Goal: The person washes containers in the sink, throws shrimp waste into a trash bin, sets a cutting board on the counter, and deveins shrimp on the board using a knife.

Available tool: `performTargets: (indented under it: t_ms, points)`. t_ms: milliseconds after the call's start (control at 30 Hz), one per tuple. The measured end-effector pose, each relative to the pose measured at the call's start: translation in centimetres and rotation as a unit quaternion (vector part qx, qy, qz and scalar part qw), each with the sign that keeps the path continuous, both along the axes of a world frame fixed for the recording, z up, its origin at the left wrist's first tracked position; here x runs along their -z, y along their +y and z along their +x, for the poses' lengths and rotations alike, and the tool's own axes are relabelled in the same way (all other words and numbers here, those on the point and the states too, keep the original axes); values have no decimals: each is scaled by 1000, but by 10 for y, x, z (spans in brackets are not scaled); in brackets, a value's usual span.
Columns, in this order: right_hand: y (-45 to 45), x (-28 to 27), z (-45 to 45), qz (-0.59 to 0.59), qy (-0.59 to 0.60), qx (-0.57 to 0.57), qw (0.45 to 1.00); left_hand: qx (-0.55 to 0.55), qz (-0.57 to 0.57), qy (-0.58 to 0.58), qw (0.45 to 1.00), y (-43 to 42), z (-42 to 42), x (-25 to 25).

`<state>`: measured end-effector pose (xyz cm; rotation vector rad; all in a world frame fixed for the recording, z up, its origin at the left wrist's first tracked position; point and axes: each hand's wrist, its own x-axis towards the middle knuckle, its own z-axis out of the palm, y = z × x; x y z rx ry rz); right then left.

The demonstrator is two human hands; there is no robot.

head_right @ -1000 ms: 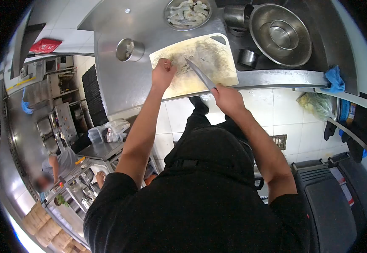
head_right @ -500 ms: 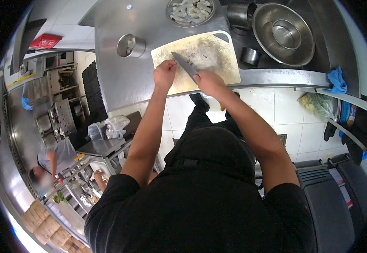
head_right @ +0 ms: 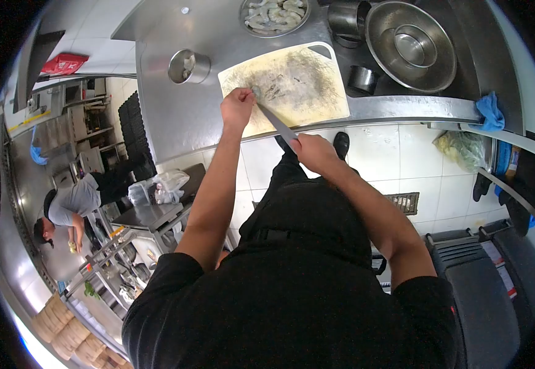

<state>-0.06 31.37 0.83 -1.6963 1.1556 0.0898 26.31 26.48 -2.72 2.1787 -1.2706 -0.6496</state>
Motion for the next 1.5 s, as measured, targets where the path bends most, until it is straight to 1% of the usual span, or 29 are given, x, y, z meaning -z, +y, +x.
performTargets:
  t_ms: [33, 133, 233, 267, 300, 333, 367, 467, 533, 567, 667, 767, 867, 967, 1067, 1167, 1267, 1367, 1467, 1500]
  points:
    - [2, 0, -2, -17, 0, -3, 1000, -2, 3, 9, 1000, 0, 1, 0]
    - [9, -5, -10, -57, 9, -1, 998, -7, 26, -95, 995, 6, 3, -12]
    - [6, -18, -21, -70, 36, 22, 997, 8, 48, -217, 975, 13, 11, -25]
    - [3, -24, -24, -70, 45, 29, 996, -4, 52, -221, 974, 14, 15, -24]
    - [1, -27, -25, -71, 54, 35, 995, 31, 3, -251, 968, 16, 17, -25]
    - [2, -21, -26, -107, 56, 33, 992, 65, -48, -280, 957, 17, 19, -26]
    - [-1, -18, -26, -113, 56, 31, 991, 98, -99, -308, 941, 16, 20, -26]
    - [-10, -14, -27, -127, 61, 32, 990, 65, -81, -304, 947, 3, 13, -31]
    - [-16, -18, -27, -131, 74, 40, 988, 49, 70, -235, 968, -10, -1, -54]
    - [-18, -20, -28, -137, 77, 46, 987, 41, 145, -198, 969, -13, -4, -63]
    - [-23, -25, -30, -144, 89, 58, 984, 57, 105, -129, 984, -10, 1, -53]
    - [-26, -26, -32, -136, 99, 57, 984, 100, 83, -115, 985, 11, 19, -20]
    - [-27, -24, -33, -138, 85, 54, 985, 68, 76, -124, 987, 41, 15, -6]
    - [-25, -19, -37, -132, 79, 36, 987, 87, -27, -237, 967, 81, -5, -11]
    - [-20, -13, -43, -124, 73, 32, 989, 100, 8, -282, 954, 103, -20, -30]
    - [-20, -14, -49, -110, 78, 28, 990, 147, -14, -338, 929, 114, -11, -32]
    - [-21, -13, -53, -109, 93, 18, 990, 198, 40, -333, 921, 115, 9, -37]
    - [-23, -16, -57, -119, 94, 26, 988, 181, 61, -317, 929, 101, 11, -46]
    - [-24, -11, -58, -127, 89, 32, 987, 108, -30, -200, 973, 67, -3, -32]
    - [-24, -10, -57, -136, 89, 33, 986, 95, -26, -189, 977, 53, -14, -31]
